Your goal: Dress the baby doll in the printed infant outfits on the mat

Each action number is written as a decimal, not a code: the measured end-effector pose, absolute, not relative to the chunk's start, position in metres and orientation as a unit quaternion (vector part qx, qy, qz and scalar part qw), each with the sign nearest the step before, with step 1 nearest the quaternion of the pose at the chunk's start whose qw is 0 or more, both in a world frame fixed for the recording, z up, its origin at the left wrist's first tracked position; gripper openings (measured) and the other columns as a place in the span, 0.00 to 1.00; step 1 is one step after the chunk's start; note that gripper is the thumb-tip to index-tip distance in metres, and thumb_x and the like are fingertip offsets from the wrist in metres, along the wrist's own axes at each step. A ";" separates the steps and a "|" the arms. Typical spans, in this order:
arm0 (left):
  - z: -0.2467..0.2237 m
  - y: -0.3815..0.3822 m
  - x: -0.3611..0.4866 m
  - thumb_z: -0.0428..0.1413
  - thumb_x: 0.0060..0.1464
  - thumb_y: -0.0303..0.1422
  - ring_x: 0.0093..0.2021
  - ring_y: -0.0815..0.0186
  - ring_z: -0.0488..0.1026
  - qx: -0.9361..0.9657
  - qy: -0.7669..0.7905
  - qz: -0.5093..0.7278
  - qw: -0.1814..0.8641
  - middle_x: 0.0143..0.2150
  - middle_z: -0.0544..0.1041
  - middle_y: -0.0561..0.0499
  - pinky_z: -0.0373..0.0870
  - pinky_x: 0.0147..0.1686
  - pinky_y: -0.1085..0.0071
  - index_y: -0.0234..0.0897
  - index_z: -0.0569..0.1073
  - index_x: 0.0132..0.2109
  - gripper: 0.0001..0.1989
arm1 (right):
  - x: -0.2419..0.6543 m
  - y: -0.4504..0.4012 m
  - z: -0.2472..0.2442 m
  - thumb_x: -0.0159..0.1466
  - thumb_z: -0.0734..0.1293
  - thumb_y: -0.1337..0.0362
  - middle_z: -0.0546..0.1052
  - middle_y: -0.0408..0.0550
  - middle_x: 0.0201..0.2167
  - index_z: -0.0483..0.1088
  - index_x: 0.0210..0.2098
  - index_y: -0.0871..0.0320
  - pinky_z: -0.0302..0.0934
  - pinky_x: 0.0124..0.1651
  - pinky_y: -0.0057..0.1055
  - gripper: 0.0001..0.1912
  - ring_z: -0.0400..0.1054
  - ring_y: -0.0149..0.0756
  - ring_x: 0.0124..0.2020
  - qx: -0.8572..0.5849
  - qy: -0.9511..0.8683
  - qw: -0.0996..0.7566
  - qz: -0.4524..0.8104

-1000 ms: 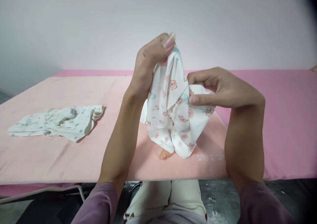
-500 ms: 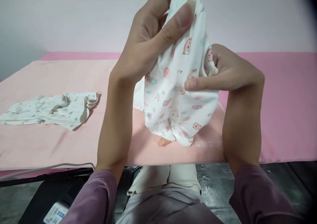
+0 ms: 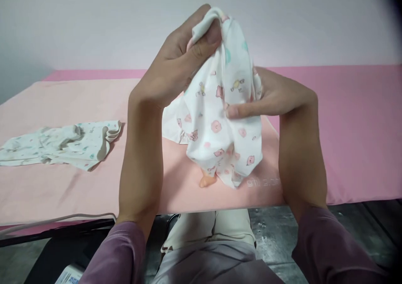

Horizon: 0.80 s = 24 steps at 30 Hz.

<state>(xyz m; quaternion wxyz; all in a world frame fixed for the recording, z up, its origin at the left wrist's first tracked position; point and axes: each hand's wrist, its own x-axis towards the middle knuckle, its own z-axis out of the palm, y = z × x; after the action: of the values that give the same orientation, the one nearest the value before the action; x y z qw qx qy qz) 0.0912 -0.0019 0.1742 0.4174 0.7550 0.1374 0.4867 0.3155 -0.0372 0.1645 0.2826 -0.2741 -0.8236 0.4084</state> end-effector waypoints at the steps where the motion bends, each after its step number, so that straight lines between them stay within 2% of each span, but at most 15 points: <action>1: 0.173 -0.001 0.088 0.52 0.74 0.39 0.36 0.73 0.68 0.748 0.150 0.475 0.439 0.36 0.68 0.53 0.64 0.37 0.75 0.34 0.74 0.39 0.16 | 0.314 -0.036 0.163 0.58 0.81 0.52 0.81 0.42 0.36 0.78 0.41 0.51 0.76 0.42 0.36 0.17 0.77 0.42 0.43 -0.266 -0.814 0.334 0.392; 3: 0.169 0.006 0.081 0.59 0.70 0.42 0.38 0.65 0.74 0.747 0.148 0.430 0.485 0.36 0.74 0.49 0.65 0.36 0.71 0.33 0.77 0.40 0.16 | 0.312 -0.033 0.162 0.59 0.79 0.50 0.81 0.43 0.37 0.78 0.41 0.49 0.76 0.41 0.38 0.15 0.78 0.45 0.42 -0.265 -0.774 0.441 0.369; 5: 0.164 0.015 0.074 0.69 0.60 0.38 0.41 0.60 0.76 0.756 0.101 0.399 0.509 0.38 0.78 0.47 0.68 0.36 0.68 0.34 0.79 0.43 0.12 | 0.311 -0.031 0.162 0.57 0.80 0.50 0.82 0.43 0.39 0.78 0.39 0.47 0.77 0.42 0.41 0.15 0.78 0.48 0.43 -0.267 -0.749 0.475 0.378; 7: 0.162 0.022 0.072 0.72 0.55 0.31 0.39 0.62 0.76 0.757 0.059 0.408 0.507 0.39 0.78 0.50 0.70 0.36 0.69 0.37 0.80 0.44 0.12 | 0.312 -0.033 0.165 0.57 0.81 0.53 0.83 0.42 0.42 0.78 0.37 0.48 0.77 0.45 0.41 0.14 0.79 0.47 0.46 -0.263 -0.779 0.389 0.415; 9: 0.161 0.025 0.073 0.68 0.60 0.28 0.36 0.67 0.73 0.744 0.061 0.431 0.506 0.36 0.75 0.52 0.70 0.36 0.71 0.37 0.79 0.41 0.05 | 0.313 -0.037 0.167 0.57 0.81 0.57 0.83 0.42 0.41 0.77 0.37 0.50 0.77 0.46 0.39 0.13 0.79 0.45 0.46 -0.246 -0.822 0.257 0.444; 11: 0.161 0.023 0.075 0.63 0.66 0.28 0.34 0.70 0.71 0.723 0.101 0.437 0.526 0.33 0.71 0.53 0.70 0.36 0.73 0.37 0.76 0.37 0.06 | 0.313 -0.041 0.169 0.56 0.82 0.58 0.81 0.40 0.37 0.78 0.39 0.52 0.77 0.44 0.36 0.15 0.79 0.42 0.43 -0.244 -0.833 0.216 0.447; 12: 0.161 0.022 0.074 0.61 0.67 0.29 0.34 0.70 0.71 0.708 0.121 0.446 0.535 0.32 0.71 0.54 0.71 0.37 0.73 0.38 0.75 0.37 0.08 | 0.312 -0.042 0.168 0.56 0.81 0.57 0.81 0.39 0.35 0.78 0.40 0.53 0.76 0.42 0.34 0.16 0.78 0.40 0.41 -0.248 -0.828 0.246 0.439; 14: 0.159 0.021 0.073 0.61 0.68 0.32 0.37 0.67 0.75 0.689 0.146 0.463 0.538 0.32 0.71 0.53 0.72 0.38 0.71 0.37 0.75 0.36 0.09 | 0.310 -0.041 0.167 0.63 0.78 0.54 0.79 0.39 0.34 0.78 0.43 0.53 0.73 0.38 0.31 0.14 0.77 0.36 0.38 -0.251 -0.804 0.358 0.403; 16: 0.155 0.023 0.070 0.64 0.65 0.32 0.38 0.65 0.77 0.702 0.151 0.451 0.529 0.34 0.73 0.52 0.73 0.37 0.70 0.36 0.76 0.36 0.08 | 0.309 -0.036 0.164 0.66 0.75 0.52 0.79 0.39 0.34 0.78 0.44 0.51 0.71 0.37 0.30 0.12 0.76 0.35 0.37 -0.244 -0.772 0.453 0.372; 18: 0.152 0.028 0.071 0.66 0.59 0.28 0.38 0.63 0.79 0.712 0.153 0.442 0.524 0.35 0.74 0.52 0.73 0.35 0.71 0.37 0.77 0.36 0.06 | 0.310 -0.030 0.161 0.64 0.76 0.50 0.79 0.40 0.34 0.79 0.42 0.48 0.71 0.36 0.31 0.12 0.76 0.37 0.37 -0.245 -0.752 0.489 0.369; 21: 0.150 0.035 0.078 0.67 0.58 0.26 0.40 0.63 0.80 0.676 0.133 0.501 0.524 0.36 0.75 0.52 0.76 0.38 0.70 0.41 0.77 0.37 0.07 | 0.317 -0.028 0.161 0.61 0.78 0.51 0.80 0.42 0.35 0.79 0.40 0.49 0.72 0.37 0.33 0.13 0.76 0.39 0.37 -0.254 -0.785 0.417 0.382; 24: 0.149 0.037 0.086 0.67 0.63 0.35 0.41 0.66 0.79 0.694 0.067 0.513 0.500 0.40 0.76 0.51 0.77 0.44 0.70 0.40 0.77 0.42 0.06 | 0.325 -0.033 0.163 0.58 0.82 0.54 0.81 0.40 0.37 0.78 0.43 0.51 0.75 0.40 0.33 0.18 0.77 0.40 0.40 -0.260 -0.825 0.302 0.399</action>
<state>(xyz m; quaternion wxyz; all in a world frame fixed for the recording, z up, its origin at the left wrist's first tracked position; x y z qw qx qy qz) 0.0864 0.0374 0.1490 0.5001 0.6942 0.0668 0.5133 0.3248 -0.0330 0.1632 0.3023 -0.2604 -0.8254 0.3993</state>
